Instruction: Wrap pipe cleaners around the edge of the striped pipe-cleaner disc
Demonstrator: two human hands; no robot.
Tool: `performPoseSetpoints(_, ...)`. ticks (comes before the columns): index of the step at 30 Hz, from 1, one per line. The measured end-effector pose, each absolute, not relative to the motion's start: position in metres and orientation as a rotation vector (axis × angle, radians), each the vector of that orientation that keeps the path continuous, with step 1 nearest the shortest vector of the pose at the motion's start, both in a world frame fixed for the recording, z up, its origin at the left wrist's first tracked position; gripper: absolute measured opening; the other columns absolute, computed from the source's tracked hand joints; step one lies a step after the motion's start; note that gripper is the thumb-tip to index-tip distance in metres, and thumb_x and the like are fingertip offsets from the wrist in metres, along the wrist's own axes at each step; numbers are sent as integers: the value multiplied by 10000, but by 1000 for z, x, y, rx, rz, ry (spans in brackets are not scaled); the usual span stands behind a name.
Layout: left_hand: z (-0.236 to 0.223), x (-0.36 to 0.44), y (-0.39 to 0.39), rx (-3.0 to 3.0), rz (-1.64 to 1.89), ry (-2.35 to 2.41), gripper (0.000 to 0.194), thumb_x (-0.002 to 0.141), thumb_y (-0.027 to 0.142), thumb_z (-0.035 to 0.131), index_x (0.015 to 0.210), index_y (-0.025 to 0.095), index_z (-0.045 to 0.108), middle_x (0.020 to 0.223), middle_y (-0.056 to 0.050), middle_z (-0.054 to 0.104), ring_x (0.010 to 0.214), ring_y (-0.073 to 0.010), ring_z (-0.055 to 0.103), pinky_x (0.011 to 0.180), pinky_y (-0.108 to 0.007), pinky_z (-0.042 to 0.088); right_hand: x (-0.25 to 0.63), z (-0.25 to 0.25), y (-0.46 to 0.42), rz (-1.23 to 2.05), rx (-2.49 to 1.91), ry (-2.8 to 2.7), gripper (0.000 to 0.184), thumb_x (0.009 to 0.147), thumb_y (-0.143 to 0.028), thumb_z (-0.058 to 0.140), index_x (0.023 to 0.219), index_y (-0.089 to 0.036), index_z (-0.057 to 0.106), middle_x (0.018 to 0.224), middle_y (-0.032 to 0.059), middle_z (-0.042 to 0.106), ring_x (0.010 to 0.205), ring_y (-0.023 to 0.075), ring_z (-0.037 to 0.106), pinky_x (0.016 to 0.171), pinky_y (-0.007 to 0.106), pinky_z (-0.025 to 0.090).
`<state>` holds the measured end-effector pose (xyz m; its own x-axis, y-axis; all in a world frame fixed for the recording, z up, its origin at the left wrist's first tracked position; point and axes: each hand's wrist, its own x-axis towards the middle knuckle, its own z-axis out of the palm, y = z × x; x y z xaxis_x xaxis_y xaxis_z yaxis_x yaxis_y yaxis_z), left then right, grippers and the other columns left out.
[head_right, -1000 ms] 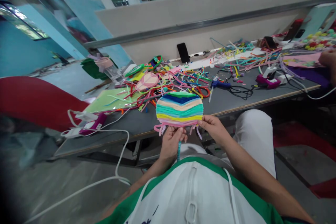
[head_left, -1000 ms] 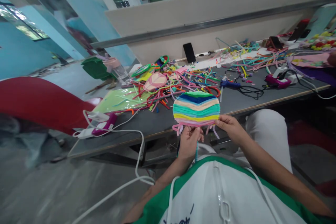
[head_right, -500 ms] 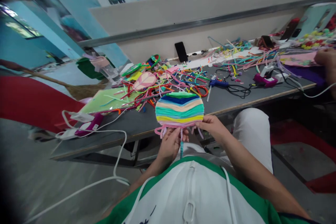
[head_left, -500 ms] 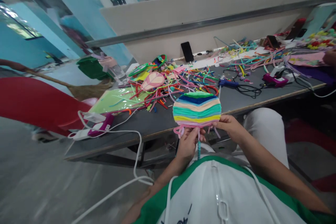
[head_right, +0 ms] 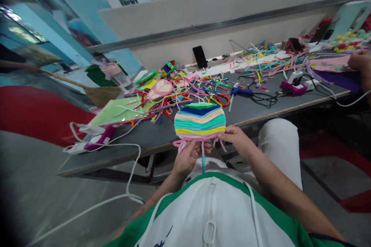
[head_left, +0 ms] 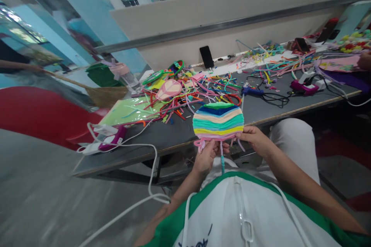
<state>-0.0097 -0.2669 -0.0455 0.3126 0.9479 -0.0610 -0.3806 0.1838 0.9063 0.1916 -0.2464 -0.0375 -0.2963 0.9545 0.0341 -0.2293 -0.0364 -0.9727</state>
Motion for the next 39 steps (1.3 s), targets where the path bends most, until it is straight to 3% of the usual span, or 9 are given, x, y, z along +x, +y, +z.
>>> performPoseSetpoints(4,-43,-9,-269,934,1094,751,282,762,471,560,767,207,659,761,-102,658,685,-240,614,606,-376,501,190,-35,-246,1534,-866,-1254,203,712,-376,714,738,-176,740,787,45,715,828,198,630,862,339,431)
performPoseSetpoints(8,-43,-5,-273,902,1150,731,176,716,343,654,810,195,653,729,-63,659,647,-199,611,641,-349,496,189,-33,-247,1532,-859,-1256,223,731,-386,695,758,-168,735,765,44,705,816,193,623,847,332,432)
performPoseSetpoints(11,-45,-1,-274,901,1176,742,199,710,303,688,859,181,640,720,-37,653,664,-167,604,675,-316,481,189,-32,-248,1538,-853,-1243,210,730,-375,700,738,-167,727,770,41,700,803,184,619,850,329,432)
performPoseSetpoints(18,-39,8,-275,853,1254,793,166,752,349,668,762,190,619,560,26,548,537,-107,492,671,-292,483,187,-30,-250,1567,-862,-1254,259,763,-408,666,763,-154,715,758,47,694,775,176,614,797,301,454)
performPoseSetpoints(22,-32,7,-274,896,1317,803,237,779,340,641,616,177,586,536,20,518,538,-102,479,688,-290,487,183,-29,-251,1644,-744,-1178,359,813,-498,581,894,-174,713,810,64,702,758,171,622,756,294,473)
performPoseSetpoints(26,-31,4,-274,920,1348,807,235,796,321,626,614,176,588,546,20,521,550,-104,487,688,-286,482,180,-28,-251,1712,-662,-1140,376,805,-509,591,965,-188,704,891,70,707,827,181,639,803,306,477)
performPoseSetpoints(34,-38,3,-274,967,1295,809,264,821,309,600,595,171,586,550,8,535,550,-111,486,666,-278,465,187,-26,-250,1635,-789,-1258,295,751,-430,680,896,-175,719,873,53,711,834,178,639,830,305,456)
performPoseSetpoints(39,-41,3,-273,977,1233,807,275,812,324,607,582,176,574,527,14,508,524,-107,474,627,-268,457,189,-30,-248,1568,-777,-1294,248,784,-388,658,815,-149,714,859,50,703,840,166,623,833,289,440)
